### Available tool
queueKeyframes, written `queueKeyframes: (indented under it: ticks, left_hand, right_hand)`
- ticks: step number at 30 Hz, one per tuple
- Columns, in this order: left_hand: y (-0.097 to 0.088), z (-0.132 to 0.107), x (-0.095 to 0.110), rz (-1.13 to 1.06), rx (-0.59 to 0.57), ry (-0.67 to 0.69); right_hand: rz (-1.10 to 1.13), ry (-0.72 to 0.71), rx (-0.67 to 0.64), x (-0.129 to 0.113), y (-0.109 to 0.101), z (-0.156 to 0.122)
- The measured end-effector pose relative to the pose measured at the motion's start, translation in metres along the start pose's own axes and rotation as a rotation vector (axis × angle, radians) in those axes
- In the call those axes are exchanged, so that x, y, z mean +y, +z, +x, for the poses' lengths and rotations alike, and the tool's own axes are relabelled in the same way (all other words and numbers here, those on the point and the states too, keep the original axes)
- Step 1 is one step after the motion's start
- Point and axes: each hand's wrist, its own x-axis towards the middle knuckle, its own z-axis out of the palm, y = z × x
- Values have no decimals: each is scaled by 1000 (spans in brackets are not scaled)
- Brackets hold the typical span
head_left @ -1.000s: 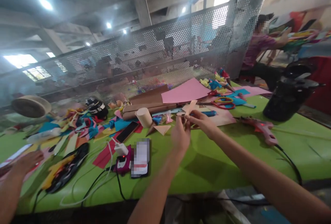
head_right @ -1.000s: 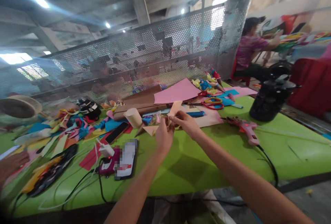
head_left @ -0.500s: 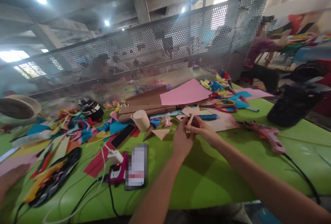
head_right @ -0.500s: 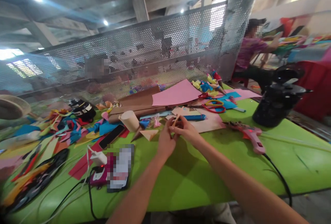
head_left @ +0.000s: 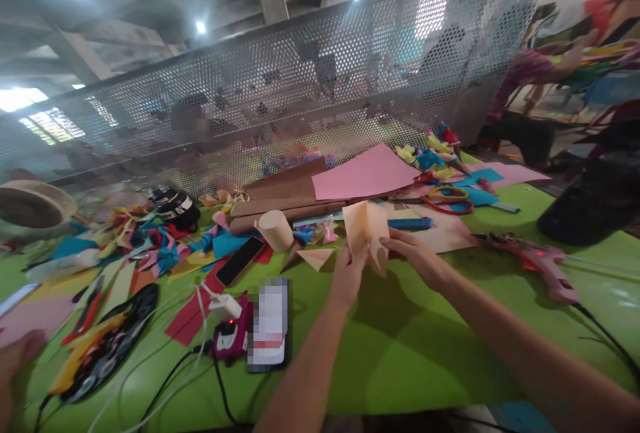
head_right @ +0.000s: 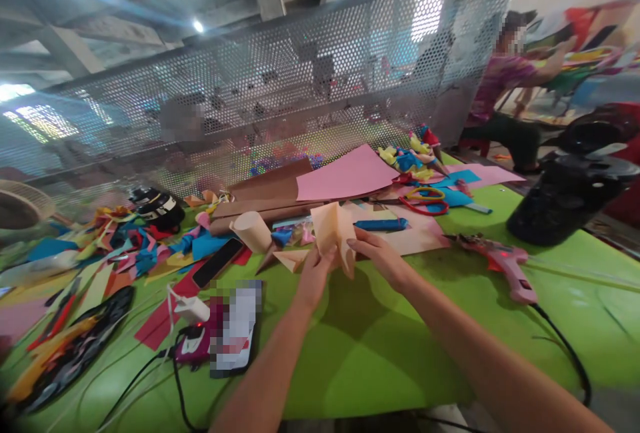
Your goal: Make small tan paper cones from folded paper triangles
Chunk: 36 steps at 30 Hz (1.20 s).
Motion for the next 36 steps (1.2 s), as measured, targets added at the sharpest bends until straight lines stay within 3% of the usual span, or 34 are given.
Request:
queueKeyframes:
  ticks: [4, 8, 14, 23, 25, 29, 36]
  left_hand:
    - [-5, 4, 5, -25, 142, -99]
    - [-9, 6, 6, -75, 185, -220]
    - [-11, 7, 1, -224, 157, -255]
    - [-14, 9, 4, -253, 26, -298]
    - [-15, 10, 2, -226, 27, -310]
    - [-16, 10, 1, -209, 51, -326]
    - [-15, 7, 4, -150, 56, -365]
  right_hand:
    - [-23, -3, 160, 0, -5, 1]
    - [17, 67, 197, -4, -14, 2]
    - [119, 169, 207, -8, -25, 4]
    - [62, 150, 173, -8, -33, 4]
    - [21, 96, 174, -13, -34, 2]
    - [-81, -150, 176, -24, -40, -1]
    - [-338, -326, 153, -31, -53, -5]
